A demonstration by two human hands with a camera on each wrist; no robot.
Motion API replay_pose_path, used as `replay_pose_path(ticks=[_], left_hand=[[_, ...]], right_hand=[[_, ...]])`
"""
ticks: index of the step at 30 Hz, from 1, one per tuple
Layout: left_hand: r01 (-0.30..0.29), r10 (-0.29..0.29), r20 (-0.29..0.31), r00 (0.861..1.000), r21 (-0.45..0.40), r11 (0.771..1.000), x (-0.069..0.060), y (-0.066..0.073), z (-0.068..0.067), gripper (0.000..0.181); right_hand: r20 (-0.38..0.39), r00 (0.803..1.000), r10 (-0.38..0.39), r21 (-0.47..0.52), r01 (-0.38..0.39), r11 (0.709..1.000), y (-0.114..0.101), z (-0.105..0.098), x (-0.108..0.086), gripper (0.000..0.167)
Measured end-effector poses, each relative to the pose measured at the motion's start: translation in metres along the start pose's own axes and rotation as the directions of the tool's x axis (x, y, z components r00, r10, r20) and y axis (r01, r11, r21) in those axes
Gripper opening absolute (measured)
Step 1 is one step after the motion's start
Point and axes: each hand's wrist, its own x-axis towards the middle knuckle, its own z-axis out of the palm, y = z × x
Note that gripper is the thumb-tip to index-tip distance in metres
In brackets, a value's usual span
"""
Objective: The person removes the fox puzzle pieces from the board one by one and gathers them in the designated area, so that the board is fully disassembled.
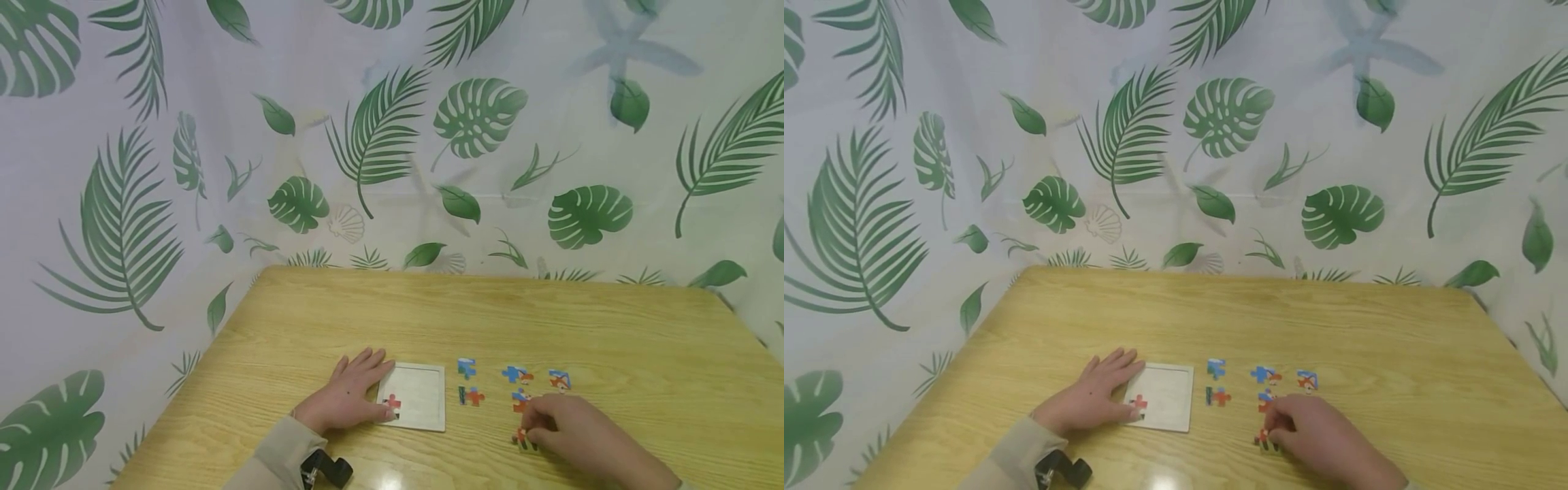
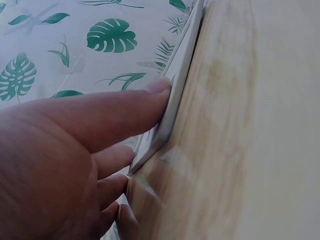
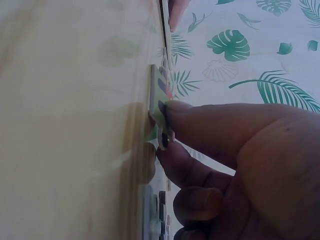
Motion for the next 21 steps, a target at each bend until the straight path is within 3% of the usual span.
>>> replay_pose_path(ticks=[7, 13, 21], left_hand=[[-0.006, 0.006, -0.004, 1.0, -0.004, 1.0, 0.0006, -0.0006, 0.0002, 0.086], [-0.003, 0.003, 0.01, 1.0, -0.01, 1.0, 0.0001, -0.0007, -0.0003, 0.085], [-0.018, 0.02, 0.045, 0.999, -0.035, 0.999, -0.002, -0.0026, -0.0033, 0.089]], right_hand=[[0.016, 1.0, 0.007, 0.025, -0.008, 1.0, 0.0005, -0.0018, -0.0005, 0.006], [0.001, 0.998, 0.059, 0.015, -0.059, 0.998, -0.0021, -0.0017, -0.0009, 0.007], [-0.011, 0.997, 0.081, 0.054, -0.08, 0.995, -0.005, -0.0026, -0.0008, 0.017]])
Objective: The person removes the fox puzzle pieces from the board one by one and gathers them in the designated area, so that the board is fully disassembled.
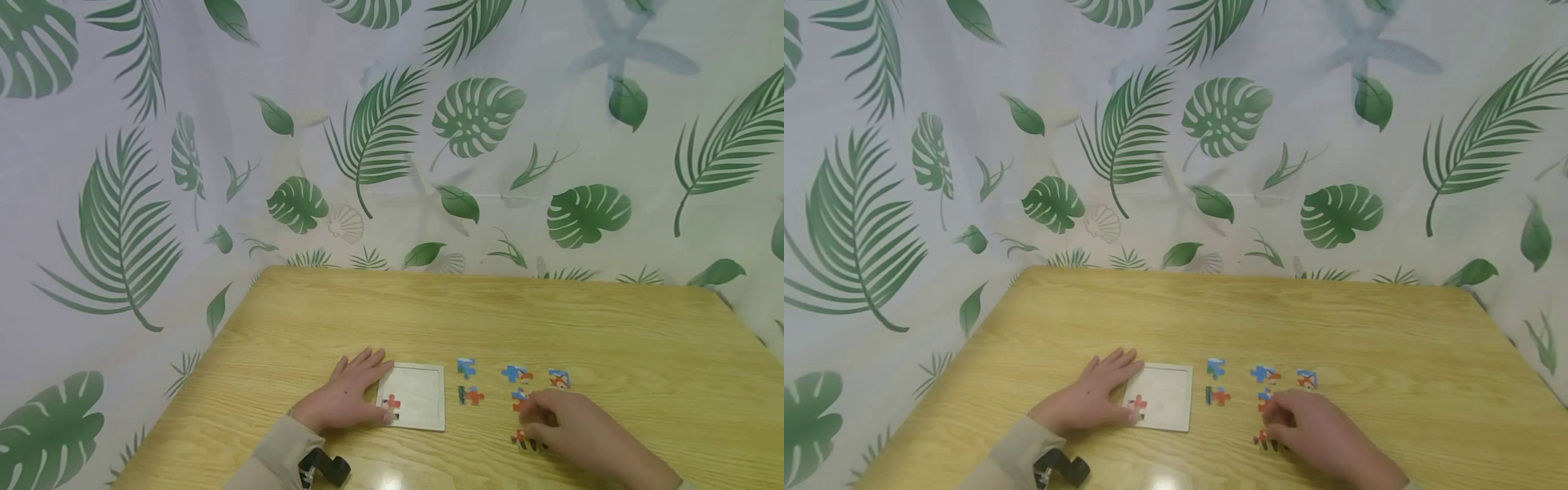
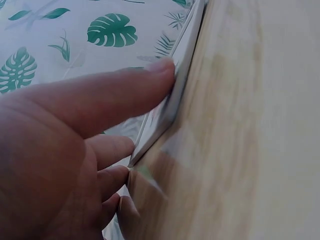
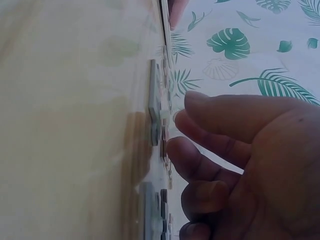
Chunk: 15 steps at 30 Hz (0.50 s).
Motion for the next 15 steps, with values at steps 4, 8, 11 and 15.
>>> replay_pose_path(ticks=[4, 8, 11, 15], left_hand=[[-0.013, 0.013, 0.013, 1.0, -0.014, 1.0, -0.001, 0.0, -0.002, 0.092], [-0.017, 0.017, 0.017, 1.0, -0.016, 1.0, -0.002, 0.0, -0.002, 0.093], [-0.017, 0.017, 0.017, 1.0, -0.013, 1.0, -0.002, 0.0, -0.002, 0.094], [-0.018, 0.018, 0.012, 1.0, -0.008, 1.0, 0.0, -0.001, -0.002, 0.094]], right_hand=[[-0.006, 1.0, -0.021, 0.022, 0.021, 1.0, -0.002, 0.0, 0.001, 0.019], [-0.017, 0.999, -0.032, 0.039, 0.033, 0.999, -0.005, 0.0, 0.004, 0.021], [-0.035, 0.998, -0.057, 0.033, 0.058, 0.998, -0.008, 0.002, 0.005, 0.023], [-0.057, 0.994, -0.098, 0.031, 0.1, 0.994, -0.013, 0.004, 0.009, 0.023]])
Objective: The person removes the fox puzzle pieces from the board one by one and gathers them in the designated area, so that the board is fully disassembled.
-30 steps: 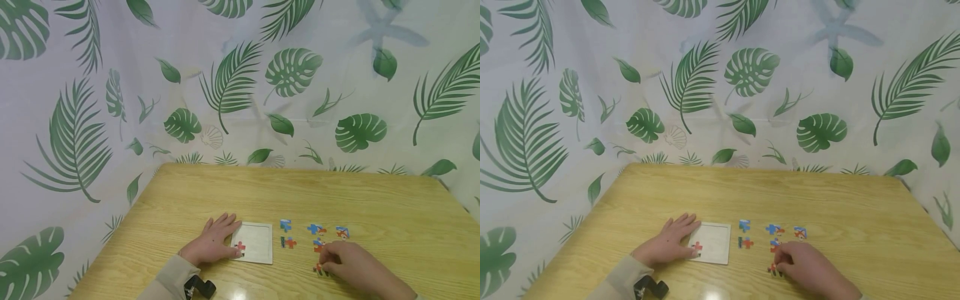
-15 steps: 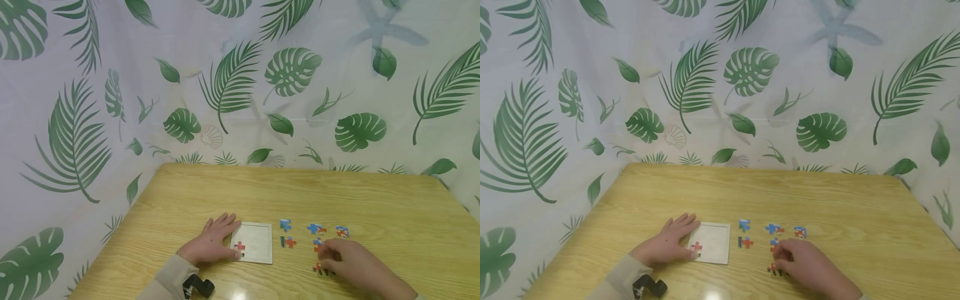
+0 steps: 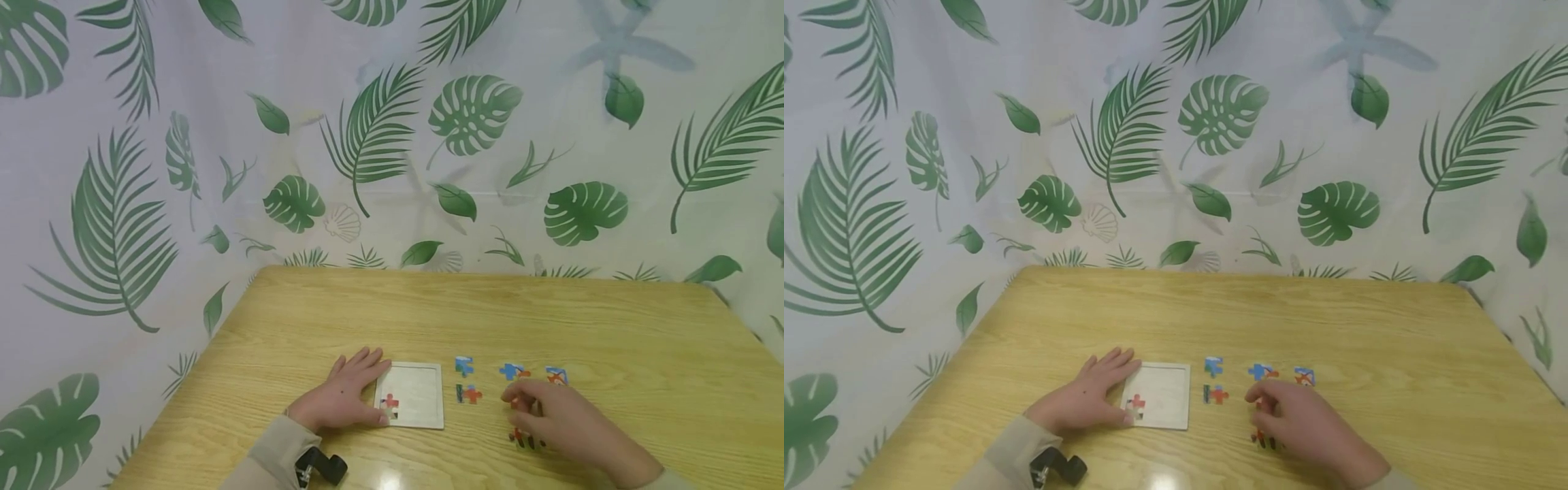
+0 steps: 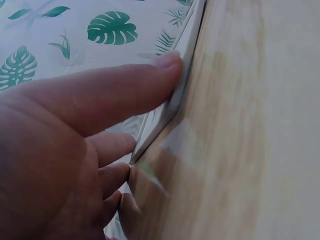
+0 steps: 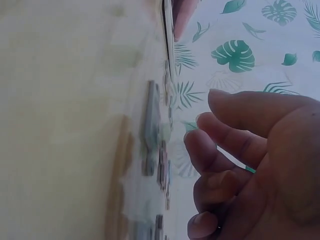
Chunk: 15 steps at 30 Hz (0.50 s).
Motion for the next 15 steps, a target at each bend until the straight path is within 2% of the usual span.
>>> replay_pose_path(ticks=[6, 15], left_hand=[[0.001, -0.001, 0.0, 1.0, 0.003, 1.0, 0.001, -0.001, 0.0, 0.094], [0.014, -0.014, 0.008, 1.0, 0.018, 1.0, 0.0, 0.0, 0.0, 0.098]], right_hand=[[-0.005, 1.0, -0.007, 0.007, 0.007, 1.0, -0.015, 0.004, 0.011, 0.025], [-0.019, 0.997, -0.073, -0.013, 0.072, 0.997, -0.036, 0.016, 0.028, 0.016]])
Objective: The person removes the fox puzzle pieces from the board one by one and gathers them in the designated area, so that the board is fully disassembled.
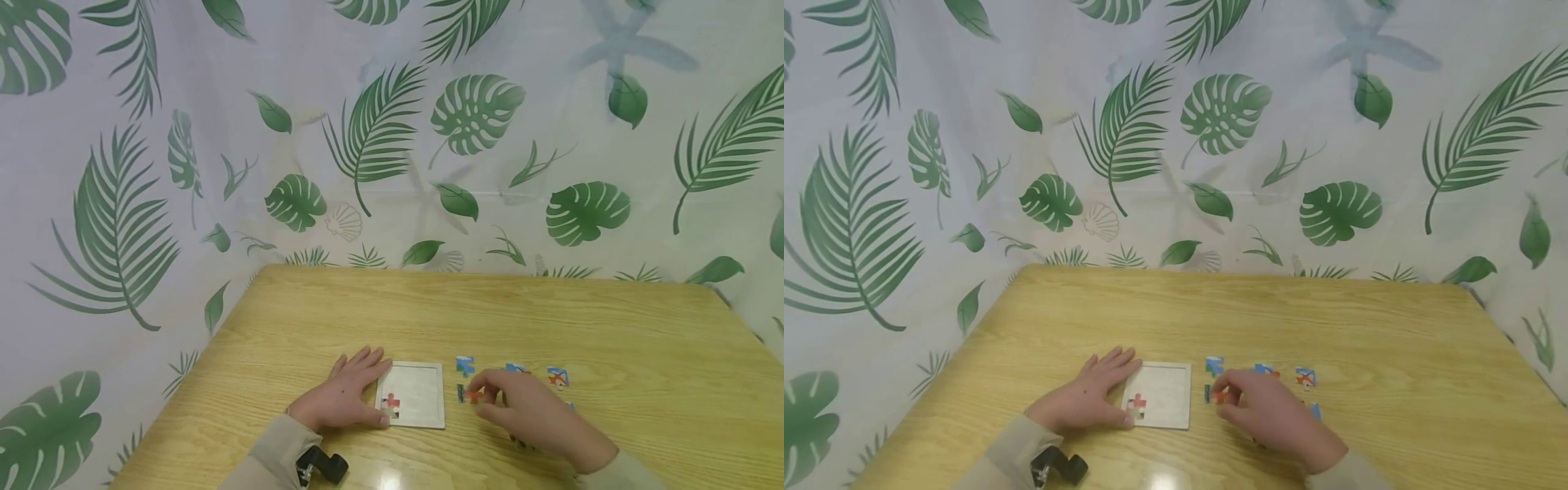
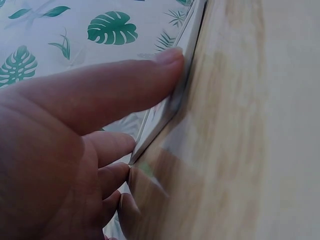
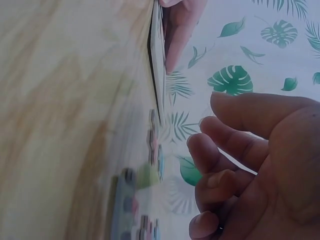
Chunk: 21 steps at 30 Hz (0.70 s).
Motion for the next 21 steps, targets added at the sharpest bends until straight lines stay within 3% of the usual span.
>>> replay_pose_path(ticks=[5, 12, 21], left_hand=[[-0.011, 0.011, -0.002, 1.0, 0.005, 1.0, 0.0, 0.001, 0.0, 0.098], [0.0, 0.001, -0.009, 1.0, 0.023, 1.0, 0.001, 0.0, 0.001, 0.099], [0.01, -0.009, -0.019, 1.0, 0.038, 0.999, 0.002, 0.001, 0.001, 0.098]], right_hand=[[0.02, 1.0, -0.022, 0.032, 0.022, 0.999, -0.007, 0.004, 0.008, 0.018], [0.045, 0.999, 0.008, 0.044, -0.01, 0.999, -0.015, 0.015, 0.022, 0.02], [0.059, 0.998, 0.007, -0.007, -0.007, 1.0, -0.027, 0.029, 0.041, 0.02]])
